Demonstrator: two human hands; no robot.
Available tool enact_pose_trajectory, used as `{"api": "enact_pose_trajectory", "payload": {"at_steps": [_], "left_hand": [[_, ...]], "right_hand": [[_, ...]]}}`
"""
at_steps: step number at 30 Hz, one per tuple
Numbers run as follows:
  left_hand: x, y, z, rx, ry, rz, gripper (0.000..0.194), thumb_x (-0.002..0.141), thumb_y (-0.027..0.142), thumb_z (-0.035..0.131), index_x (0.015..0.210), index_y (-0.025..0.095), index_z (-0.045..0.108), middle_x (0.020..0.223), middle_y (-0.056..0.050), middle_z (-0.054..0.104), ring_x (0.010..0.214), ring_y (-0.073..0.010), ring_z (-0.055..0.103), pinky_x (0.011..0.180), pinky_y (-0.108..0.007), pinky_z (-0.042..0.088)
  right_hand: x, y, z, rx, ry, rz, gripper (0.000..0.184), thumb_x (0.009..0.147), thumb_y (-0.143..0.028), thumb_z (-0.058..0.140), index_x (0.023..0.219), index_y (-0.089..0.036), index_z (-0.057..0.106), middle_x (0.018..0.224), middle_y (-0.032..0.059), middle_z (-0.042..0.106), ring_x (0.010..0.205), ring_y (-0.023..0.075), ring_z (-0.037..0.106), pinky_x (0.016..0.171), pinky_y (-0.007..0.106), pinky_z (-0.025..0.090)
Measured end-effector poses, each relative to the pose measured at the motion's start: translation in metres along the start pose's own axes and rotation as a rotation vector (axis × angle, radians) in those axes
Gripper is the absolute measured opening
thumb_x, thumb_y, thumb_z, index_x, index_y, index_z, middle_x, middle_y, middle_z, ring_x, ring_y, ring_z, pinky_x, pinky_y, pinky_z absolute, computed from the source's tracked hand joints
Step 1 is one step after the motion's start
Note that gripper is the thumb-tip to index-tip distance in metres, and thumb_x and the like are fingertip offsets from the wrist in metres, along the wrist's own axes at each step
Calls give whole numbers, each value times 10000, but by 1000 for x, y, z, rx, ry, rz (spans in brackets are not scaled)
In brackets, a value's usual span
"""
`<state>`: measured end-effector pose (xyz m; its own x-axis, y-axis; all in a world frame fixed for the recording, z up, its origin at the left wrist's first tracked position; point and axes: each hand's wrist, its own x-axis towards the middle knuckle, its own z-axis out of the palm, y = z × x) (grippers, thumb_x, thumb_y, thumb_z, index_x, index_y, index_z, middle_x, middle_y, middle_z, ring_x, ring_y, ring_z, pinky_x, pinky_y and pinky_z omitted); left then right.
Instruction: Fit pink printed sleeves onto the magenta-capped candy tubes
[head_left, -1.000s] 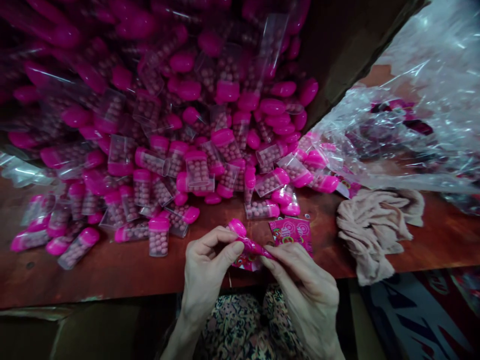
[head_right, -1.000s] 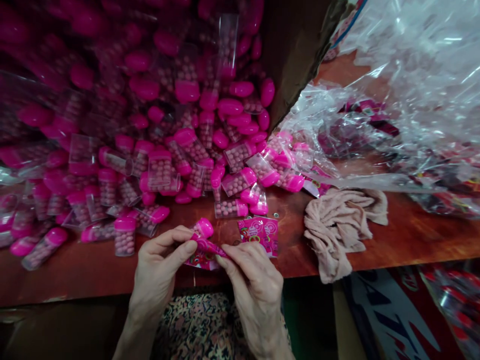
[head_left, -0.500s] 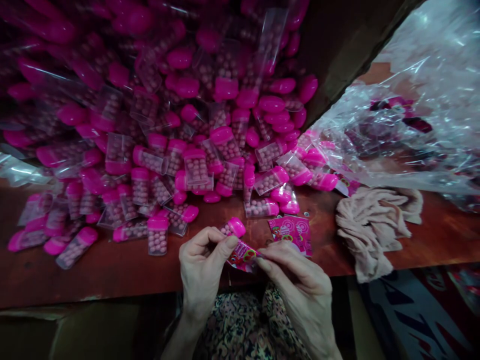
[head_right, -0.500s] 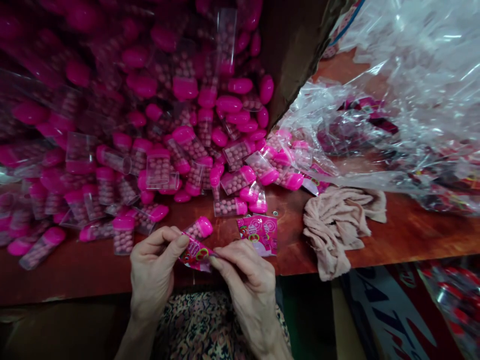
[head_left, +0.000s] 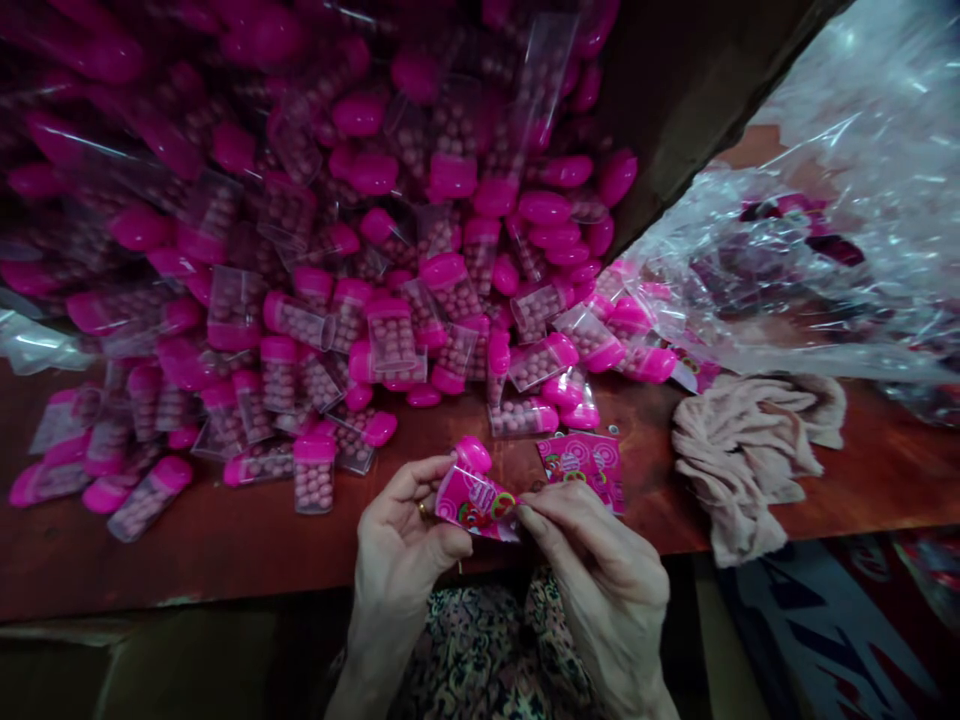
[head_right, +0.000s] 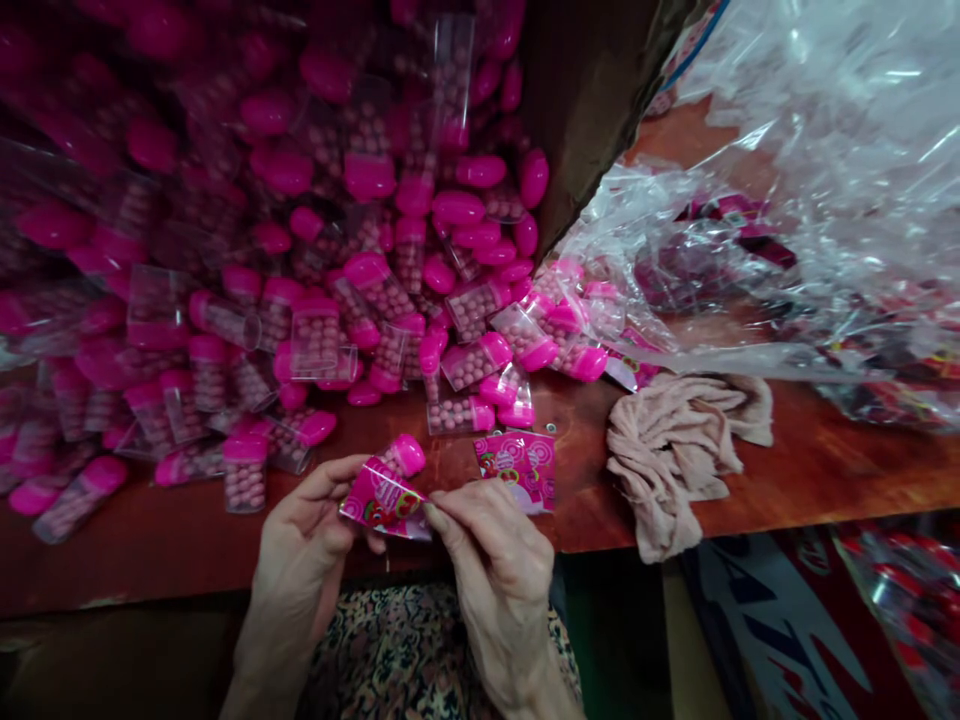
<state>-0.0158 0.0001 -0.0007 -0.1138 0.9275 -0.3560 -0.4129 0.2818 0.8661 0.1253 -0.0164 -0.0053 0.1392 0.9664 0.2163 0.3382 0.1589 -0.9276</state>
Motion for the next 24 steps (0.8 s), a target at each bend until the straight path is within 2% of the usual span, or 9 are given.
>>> {"api": "enact_pose_trajectory", "payload": {"at_steps": [3, 6, 10, 12, 15, 19, 24], "left_hand": [[-8, 2, -2, 28, 100, -46, 288, 558, 270, 805, 807, 169, 701, 696, -14, 670, 533, -88, 572, 482, -168, 480], [-12, 5, -10, 14, 221, -40, 156, 600, 222, 772, 709, 152, 686, 651, 2, 642, 534, -86, 571, 470, -161, 485], [-9, 12, -26, -42, 332, 32, 184, 557, 202, 792, 689, 152, 675, 595, 5, 653, 485, -89, 569, 446, -170, 491], [-6, 17, -33, -72, 394, 68, 196, 537, 186, 800, 681, 155, 669, 587, 9, 659, 484, -90, 576, 448, -168, 497], [-2, 20, -39, -133, 459, 99, 222, 501, 170, 814, 654, 152, 654, 589, 20, 654, 488, -87, 577, 436, -161, 492], [2, 19, -43, -181, 494, 77, 254, 485, 181, 822, 657, 140, 640, 585, 17, 647, 482, -97, 576, 415, -176, 492], [5, 15, -42, -238, 478, 34, 286, 480, 190, 826, 672, 131, 622, 592, 16, 637, 462, -96, 556, 381, -185, 474]], "right_hand": [[2, -3, 2, -4, -50, -48, 138, 792, -90, 606, 822, -213, 661, 709, 10, 636, 655, 136, 581, 598, 280, 486], [5, -6, 5, 18, -140, -100, 158, 812, -105, 586, 898, -215, 660, 715, 5, 636, 646, 130, 581, 580, 268, 491], [6, -2, 17, -53, -121, -151, 254, 853, -101, 519, 1063, -210, 612, 786, 18, 619, 705, 134, 578, 613, 267, 495], [5, 1, 27, -171, -108, -190, 289, 861, -107, 511, 1127, -199, 579, 821, 38, 603, 737, 148, 564, 634, 283, 500], [2, 4, 42, -387, -152, -249, 309, 865, -211, 533, 1171, -172, 557, 913, 93, 577, 813, 202, 527, 668, 349, 511], [1, 8, 48, -455, -205, -246, 247, 853, -261, 548, 1079, -171, 588, 1091, 128, 489, 960, 248, 473, 750, 406, 509], [4, 13, 36, -422, -112, -193, 13, 834, -183, 571, 835, -171, 578, 1010, 85, 477, 935, 212, 494, 763, 378, 500]]}}
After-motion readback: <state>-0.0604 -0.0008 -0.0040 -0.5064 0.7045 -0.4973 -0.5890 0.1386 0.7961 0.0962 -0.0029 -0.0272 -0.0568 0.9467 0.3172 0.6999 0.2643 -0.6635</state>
